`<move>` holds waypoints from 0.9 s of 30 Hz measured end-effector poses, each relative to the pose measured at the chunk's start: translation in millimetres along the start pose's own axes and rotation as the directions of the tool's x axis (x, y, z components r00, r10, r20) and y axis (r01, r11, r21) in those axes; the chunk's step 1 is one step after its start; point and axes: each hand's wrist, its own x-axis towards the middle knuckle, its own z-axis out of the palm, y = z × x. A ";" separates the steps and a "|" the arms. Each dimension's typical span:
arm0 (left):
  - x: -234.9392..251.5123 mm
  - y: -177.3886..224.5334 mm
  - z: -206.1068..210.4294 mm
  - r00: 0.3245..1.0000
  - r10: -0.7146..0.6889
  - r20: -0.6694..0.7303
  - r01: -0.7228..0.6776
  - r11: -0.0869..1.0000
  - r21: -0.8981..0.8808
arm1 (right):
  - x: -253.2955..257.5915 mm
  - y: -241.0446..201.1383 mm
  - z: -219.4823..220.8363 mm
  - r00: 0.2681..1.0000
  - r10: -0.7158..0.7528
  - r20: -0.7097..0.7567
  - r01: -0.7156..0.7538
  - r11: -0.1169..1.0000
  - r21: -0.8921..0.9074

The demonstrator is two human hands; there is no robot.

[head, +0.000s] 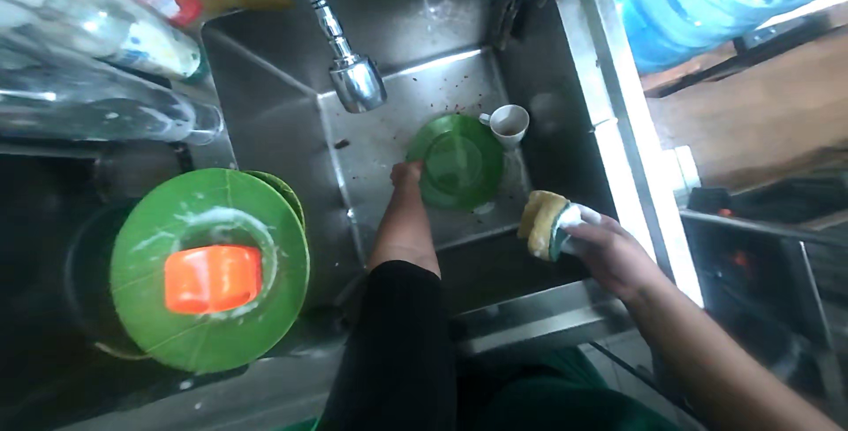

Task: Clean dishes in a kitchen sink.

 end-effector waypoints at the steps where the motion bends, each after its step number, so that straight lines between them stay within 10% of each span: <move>1: -0.7 0.2 0.1 1.000 0.006 0.000 -0.006 1.000 -0.025 | 0.2 0.1 -0.3 1.000 0.000 0.002 0.000 1.000 0.004; 10: -2.5 5.3 1.3 0.998 0.055 -0.029 -0.058 0.989 -0.134 | 1.3 0.5 -3.9 1.000 0.002 -0.007 -0.002 1.000 0.016; 17: -15.1 -1.1 -11.7 0.988 0.146 0.052 -0.152 0.976 0.153 | -1.7 -2.2 -3.9 1.000 0.012 -0.017 -0.012 1.000 0.029; 27: -75.1 -19.3 -35.4 0.963 0.253 0.096 -0.249 0.967 -0.053 | -1.8 -12.8 1.4 0.998 -0.029 0.060 0.033 0.997 -0.063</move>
